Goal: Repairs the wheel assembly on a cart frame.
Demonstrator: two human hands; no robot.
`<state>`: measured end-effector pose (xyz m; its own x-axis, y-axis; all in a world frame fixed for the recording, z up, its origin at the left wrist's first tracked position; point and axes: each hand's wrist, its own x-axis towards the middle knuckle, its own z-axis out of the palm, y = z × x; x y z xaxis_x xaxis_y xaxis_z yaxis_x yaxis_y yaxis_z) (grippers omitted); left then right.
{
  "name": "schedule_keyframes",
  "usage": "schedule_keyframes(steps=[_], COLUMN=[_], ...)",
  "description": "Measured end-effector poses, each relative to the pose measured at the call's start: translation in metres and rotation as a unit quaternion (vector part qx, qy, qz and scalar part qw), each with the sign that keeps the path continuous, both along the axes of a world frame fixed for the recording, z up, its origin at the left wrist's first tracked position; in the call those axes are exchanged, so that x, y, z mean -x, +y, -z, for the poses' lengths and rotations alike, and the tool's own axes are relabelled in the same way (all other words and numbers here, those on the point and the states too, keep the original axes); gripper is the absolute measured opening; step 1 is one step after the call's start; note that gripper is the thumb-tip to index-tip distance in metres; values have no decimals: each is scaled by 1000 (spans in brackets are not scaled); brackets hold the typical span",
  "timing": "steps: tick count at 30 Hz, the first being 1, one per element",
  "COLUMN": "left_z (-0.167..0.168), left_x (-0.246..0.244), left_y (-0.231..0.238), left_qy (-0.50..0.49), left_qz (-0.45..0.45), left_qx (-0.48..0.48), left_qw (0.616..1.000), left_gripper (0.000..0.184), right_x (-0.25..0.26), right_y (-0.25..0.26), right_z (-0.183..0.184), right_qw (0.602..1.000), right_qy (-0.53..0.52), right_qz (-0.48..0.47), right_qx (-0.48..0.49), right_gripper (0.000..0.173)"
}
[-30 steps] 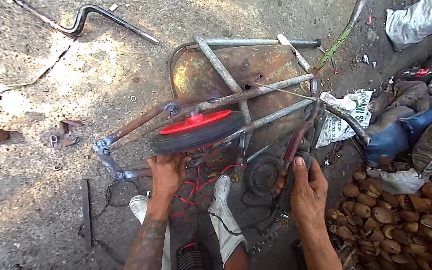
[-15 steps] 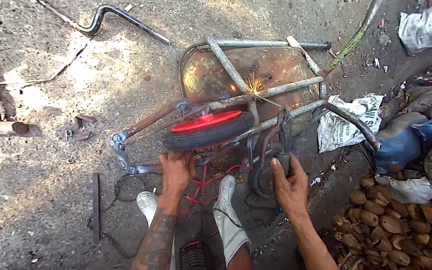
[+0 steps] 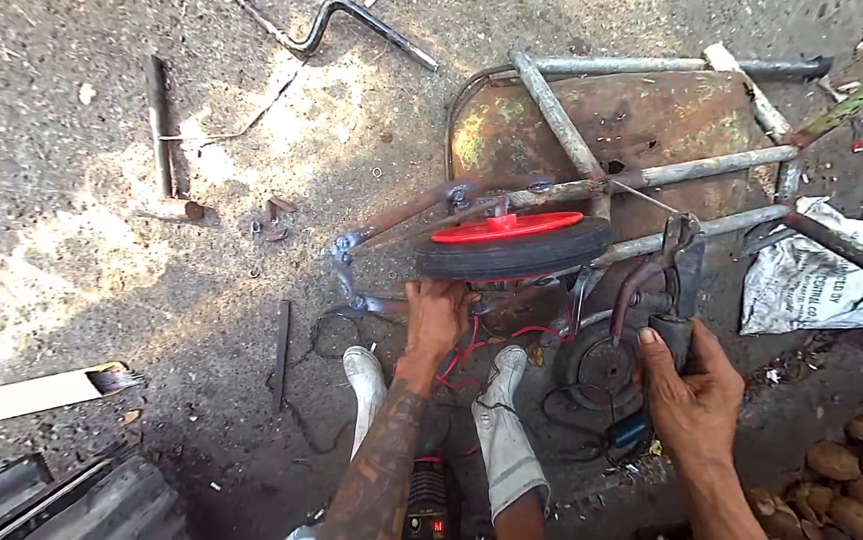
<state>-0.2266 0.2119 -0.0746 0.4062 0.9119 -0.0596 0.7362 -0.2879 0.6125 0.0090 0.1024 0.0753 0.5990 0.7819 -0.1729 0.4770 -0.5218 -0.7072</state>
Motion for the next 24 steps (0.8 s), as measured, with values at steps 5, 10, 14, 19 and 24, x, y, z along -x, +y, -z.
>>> schedule_keyframes(steps=[5, 10, 14, 19, 24], left_z=[-3, 0, -2, -2, 1], left_x=[1, -1, -2, -2, 0], left_y=[0, 0, 0, 1, 0], left_qy=[-3, -6, -3, 0, -19], left_qz=[-3, -8, -1, 1, 9], left_qx=[7, 0, 11, 14, 1], left_qw=[1000, 1000, 1000, 1000, 1000], left_gripper=[24, 25, 26, 26, 30], right_x=[16, 10, 4, 11, 14], right_y=[-4, 0, 3, -2, -1], right_z=[-2, -9, -3, -5, -19], right_qw=[999, 1000, 1000, 999, 997], right_qy=[8, 16, 13, 28, 57], right_qz=[-42, -21, -10, -25, 41], right_qx=[16, -16, 2, 1, -33], right_gripper=[53, 50, 50, 49, 42])
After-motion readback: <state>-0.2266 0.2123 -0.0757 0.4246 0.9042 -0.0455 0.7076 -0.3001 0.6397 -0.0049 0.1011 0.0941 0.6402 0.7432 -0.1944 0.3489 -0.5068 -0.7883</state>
